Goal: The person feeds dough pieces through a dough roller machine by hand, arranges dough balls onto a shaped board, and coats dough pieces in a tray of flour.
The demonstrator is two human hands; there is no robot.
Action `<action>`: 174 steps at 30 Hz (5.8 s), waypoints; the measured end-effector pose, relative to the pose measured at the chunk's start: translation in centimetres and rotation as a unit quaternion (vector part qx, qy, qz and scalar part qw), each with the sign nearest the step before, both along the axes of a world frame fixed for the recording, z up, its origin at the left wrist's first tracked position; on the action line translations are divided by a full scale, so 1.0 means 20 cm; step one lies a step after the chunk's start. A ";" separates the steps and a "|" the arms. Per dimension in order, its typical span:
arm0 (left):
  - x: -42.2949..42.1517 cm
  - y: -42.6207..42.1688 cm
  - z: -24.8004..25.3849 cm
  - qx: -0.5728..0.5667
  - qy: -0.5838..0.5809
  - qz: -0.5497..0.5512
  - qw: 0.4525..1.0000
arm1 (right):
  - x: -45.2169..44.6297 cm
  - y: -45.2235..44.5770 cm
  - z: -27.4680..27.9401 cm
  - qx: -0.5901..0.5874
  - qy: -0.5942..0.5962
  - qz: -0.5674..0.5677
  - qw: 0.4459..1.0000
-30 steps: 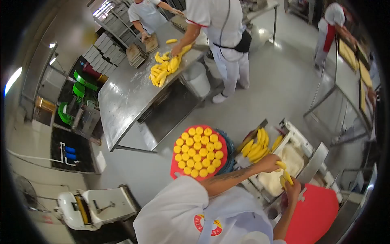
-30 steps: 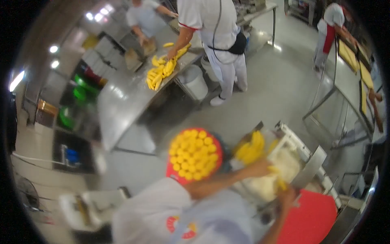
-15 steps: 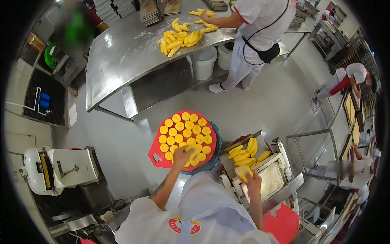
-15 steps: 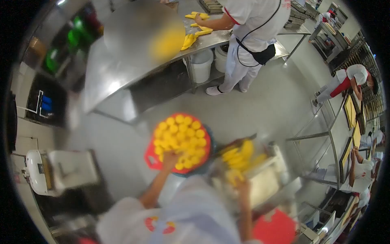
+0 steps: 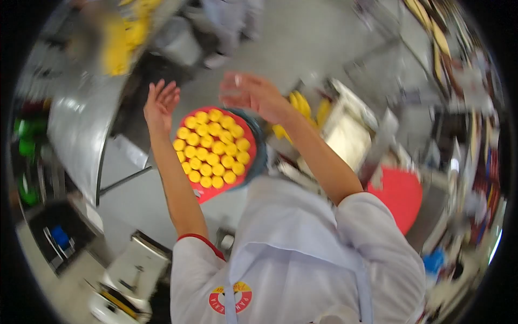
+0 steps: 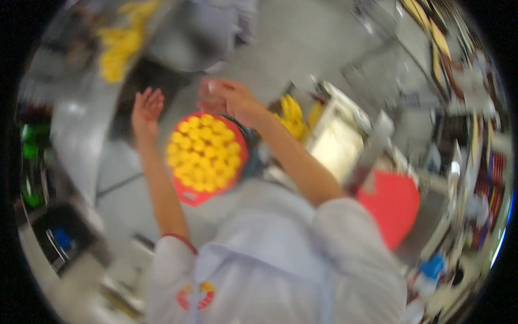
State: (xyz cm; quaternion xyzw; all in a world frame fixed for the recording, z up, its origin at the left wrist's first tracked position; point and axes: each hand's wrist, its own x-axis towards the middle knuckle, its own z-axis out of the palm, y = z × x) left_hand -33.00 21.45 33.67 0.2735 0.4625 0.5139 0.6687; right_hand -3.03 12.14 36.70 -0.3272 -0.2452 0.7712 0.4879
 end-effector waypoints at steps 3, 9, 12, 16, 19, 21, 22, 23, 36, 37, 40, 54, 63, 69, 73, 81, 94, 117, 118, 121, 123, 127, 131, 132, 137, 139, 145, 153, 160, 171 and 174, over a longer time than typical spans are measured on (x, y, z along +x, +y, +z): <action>0.31 -0.40 -0.98 0.024 0.109 -0.167 0.980 | 0.26 -0.76 -0.36 -0.205 -0.030 -0.082 0.975; 1.63 -0.61 -1.43 -0.015 0.418 -0.445 0.792 | 0.77 -1.66 -0.23 -0.341 -0.172 -0.268 0.884; 2.08 -0.56 -1.94 -0.117 0.503 -0.376 0.769 | 0.84 -1.80 -0.10 -0.343 -0.290 -0.378 0.809; 2.40 -0.69 -1.75 -0.108 0.683 -0.284 0.665 | 0.66 -1.97 -0.11 -0.384 -0.333 -0.431 0.746; 2.36 -0.66 -1.72 0.034 0.647 -0.315 0.694 | 0.53 -1.98 -0.19 -0.380 -0.246 -0.423 0.785; 2.31 -0.61 -1.66 0.071 0.518 -0.373 0.766 | 0.50 -1.93 -0.22 -0.388 -0.273 -0.392 0.788; 2.28 -0.57 -1.66 0.088 0.448 -0.402 0.794 | 0.51 -1.89 -0.23 -0.365 -0.283 -0.384 0.799; 2.26 -0.54 -1.74 0.086 0.354 -0.412 0.835 | 0.54 -1.84 -0.25 -0.342 -0.294 -0.375 0.810; 1.80 -0.99 -0.29 -0.046 0.120 -0.532 0.837 | 0.82 -1.31 -0.40 -0.171 -0.080 -0.390 0.901; 1.77 -1.01 -0.27 -0.040 0.113 -0.550 0.827 | 0.84 -1.38 -0.39 -0.180 -0.061 -0.400 0.896; 1.72 -1.02 -0.10 0.145 0.343 -0.421 0.827 | 0.99 -1.57 -0.28 -0.180 -0.140 -0.434 0.872; 1.94 -1.48 -0.50 0.321 0.454 -0.686 0.469 | 1.03 -1.87 -0.51 -0.190 -0.693 -0.053 0.693; 1.91 -1.57 -0.66 0.394 0.486 -0.614 0.480 | 0.95 -1.82 -0.80 -0.202 -0.726 0.069 0.654; 1.73 -1.28 -0.49 0.318 0.365 -0.501 0.718 | 1.15 -2.06 -0.80 -0.086 -0.754 -0.063 0.648; 1.21 -0.89 -0.28 -0.057 0.233 -0.393 0.888 | 0.99 -1.77 -0.39 -0.164 -0.588 -0.206 0.765; 0.24 -0.27 -0.19 -0.037 0.021 0.081 0.996 | 0.48 -0.43 0.04 0.107 -0.568 -0.108 0.809; 0.58 -0.03 -0.54 -0.091 0.007 -0.148 0.985 | 0.13 -0.31 -0.31 0.097 -0.408 0.001 0.908; 2.30 -0.74 -1.86 0.224 0.332 -0.621 0.673 | 0.40 -2.25 -0.41 -0.473 -0.284 -0.426 0.717; 2.30 -0.79 -1.85 0.283 0.357 -0.610 0.648 | 0.40 -2.26 -0.42 -0.475 -0.284 -0.423 0.717; 2.32 -0.86 -1.79 0.313 0.431 -0.527 0.662 | 0.41 -2.30 -0.45 -0.479 -0.300 -0.391 0.727; 2.38 -0.85 -1.74 0.300 0.477 -0.507 0.652 | 0.43 -2.28 -0.46 -0.477 -0.316 -0.374 0.730; 2.36 -0.70 -1.73 0.255 0.374 -0.538 0.711 | 0.43 -2.22 -0.44 -0.480 -0.347 -0.337 0.732; 2.24 -0.44 -2.04 0.086 0.220 -0.589 0.773 | 0.45 -2.10 -0.34 -0.469 -0.326 -0.374 0.731; 2.23 -0.39 -2.06 0.050 0.195 -0.592 0.780 | 0.46 -2.09 -0.34 -0.460 -0.338 -0.367 0.735; 2.15 -0.30 -1.95 -0.096 0.153 -0.506 0.843 | 0.55 -1.95 -0.50 -0.388 -0.362 -0.327 0.782; 2.18 -0.33 -1.91 -0.128 0.147 -0.479 0.856 | 0.62 -1.80 -0.55 -0.333 -0.384 -0.300 0.807; 2.03 -0.63 -1.09 0.033 0.059 -0.431 0.900 | 0.75 -1.12 -0.58 -0.241 -0.413 -0.371 0.796; 1.78 -0.98 -0.58 -0.123 0.052 -0.501 0.855 | 0.70 -1.14 -0.61 -0.225 -0.193 -0.425 0.855; 1.76 -1.07 -0.50 0.011 0.104 -0.324 0.940 | 0.68 -1.38 -0.61 -0.172 0.101 -0.566 0.800; 1.77 -1.50 -0.34 -0.118 0.081 -0.422 0.895 | 0.58 -1.75 -0.61 -0.266 -0.261 -0.496 0.784; 1.78 -1.50 -0.46 -0.082 0.133 -0.413 0.897 | 0.76 -1.89 -0.55 -0.341 -0.228 -0.483 0.773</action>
